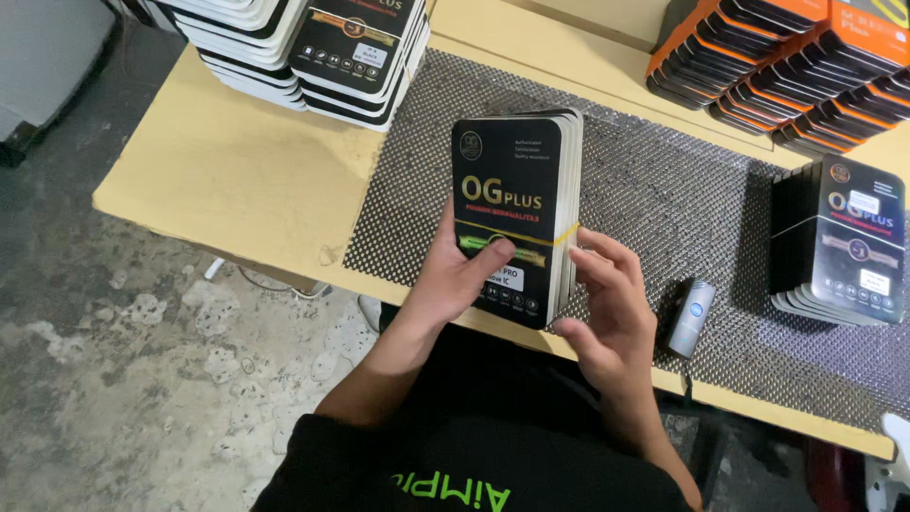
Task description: The person takes a screen protector from a case, peels off the backing film, and places the protector onto a stack of similar items, then secures the stack with a rubber band.
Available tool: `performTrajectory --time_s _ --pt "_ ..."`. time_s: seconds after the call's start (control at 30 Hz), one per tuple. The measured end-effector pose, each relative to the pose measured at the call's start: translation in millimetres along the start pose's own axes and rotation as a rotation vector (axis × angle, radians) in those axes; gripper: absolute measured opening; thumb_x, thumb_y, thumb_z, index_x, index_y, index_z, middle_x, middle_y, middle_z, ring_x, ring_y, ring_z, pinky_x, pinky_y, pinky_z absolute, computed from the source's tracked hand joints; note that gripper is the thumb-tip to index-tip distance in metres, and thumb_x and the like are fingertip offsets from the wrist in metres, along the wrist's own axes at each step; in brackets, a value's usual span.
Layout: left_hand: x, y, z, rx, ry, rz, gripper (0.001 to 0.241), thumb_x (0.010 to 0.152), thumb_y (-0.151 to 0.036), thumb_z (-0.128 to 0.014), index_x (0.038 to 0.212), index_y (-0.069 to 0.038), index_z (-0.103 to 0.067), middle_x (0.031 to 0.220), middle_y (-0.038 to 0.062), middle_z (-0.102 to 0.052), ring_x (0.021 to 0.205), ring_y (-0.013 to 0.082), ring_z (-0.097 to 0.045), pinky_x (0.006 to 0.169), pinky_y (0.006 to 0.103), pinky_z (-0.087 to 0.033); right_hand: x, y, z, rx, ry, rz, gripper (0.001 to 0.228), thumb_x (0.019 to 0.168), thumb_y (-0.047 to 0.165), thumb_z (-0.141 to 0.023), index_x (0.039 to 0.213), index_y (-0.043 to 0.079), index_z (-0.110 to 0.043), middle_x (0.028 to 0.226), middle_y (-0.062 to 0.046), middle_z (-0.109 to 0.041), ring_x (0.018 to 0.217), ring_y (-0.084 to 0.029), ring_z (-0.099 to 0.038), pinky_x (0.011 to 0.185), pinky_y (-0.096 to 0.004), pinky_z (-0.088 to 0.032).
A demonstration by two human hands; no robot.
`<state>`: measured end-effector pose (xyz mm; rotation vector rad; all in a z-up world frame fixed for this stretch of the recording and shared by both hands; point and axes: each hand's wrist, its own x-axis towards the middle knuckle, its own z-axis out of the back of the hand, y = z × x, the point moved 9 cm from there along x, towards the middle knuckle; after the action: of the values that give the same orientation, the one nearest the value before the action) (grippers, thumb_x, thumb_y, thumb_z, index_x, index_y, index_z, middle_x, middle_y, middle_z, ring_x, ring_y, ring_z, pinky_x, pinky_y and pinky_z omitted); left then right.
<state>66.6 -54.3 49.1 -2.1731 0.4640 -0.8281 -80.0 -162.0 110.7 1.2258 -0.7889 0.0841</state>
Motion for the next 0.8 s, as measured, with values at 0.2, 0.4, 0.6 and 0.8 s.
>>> performTrajectory --time_s 0.2,0.4,0.6,0.8 --pt "-11.4 18.8 -6.5 -0.005 0.06 0.08 0.055 0.085 0.001 -0.08 0.134 -0.006 -0.056 0.118 0.009 -0.071 0.112 0.0169 -0.066 0.095 0.0369 -0.058 0.1 1.4 26.6 -0.203 -0.096 0.217 0.036 0.085 -0.011 -0.071 0.116 -0.023 -0.057 0.115 -0.038 -0.055 0.096 -0.048 -0.068 0.079 -0.052 -0.062" --pt "-11.4 10.5 -14.7 -0.028 0.075 0.126 0.058 0.083 -0.006 -0.086 0.134 -0.004 -0.058 0.116 0.012 -0.072 0.108 0.019 -0.069 0.094 0.0387 -0.059 10.2 39.7 18.0 -0.559 -0.122 0.377 0.024 0.074 -0.011 -0.093 0.091 -0.003 -0.079 0.085 -0.015 -0.077 0.084 -0.037 -0.072 0.083 -0.047 -0.058" --pt "-13.6 5.7 -27.2 -0.054 0.134 0.164 0.064 0.082 -0.005 -0.086 0.137 -0.004 -0.054 0.12 0.012 -0.07 0.11 0.0183 -0.067 0.097 0.0397 -0.057 12.3 28.4 26.7 -0.395 -0.113 0.345 0.016 0.077 -0.016 -0.079 0.083 -0.005 -0.071 0.079 -0.016 -0.071 0.078 -0.037 -0.068 0.078 -0.048 -0.056" --pt "-19.3 25.0 -22.9 -0.122 0.19 0.218 0.07 0.078 -0.006 -0.089 0.138 -0.004 -0.054 0.123 0.014 -0.07 0.113 0.02 -0.066 0.098 0.0405 -0.057 24.2 31.8 36.0 -0.271 -0.101 0.417 0.035 0.084 -0.021 -0.066 0.082 0.004 -0.04 0.081 -0.02 -0.061 0.073 -0.035 -0.065 0.064 -0.041 -0.055"
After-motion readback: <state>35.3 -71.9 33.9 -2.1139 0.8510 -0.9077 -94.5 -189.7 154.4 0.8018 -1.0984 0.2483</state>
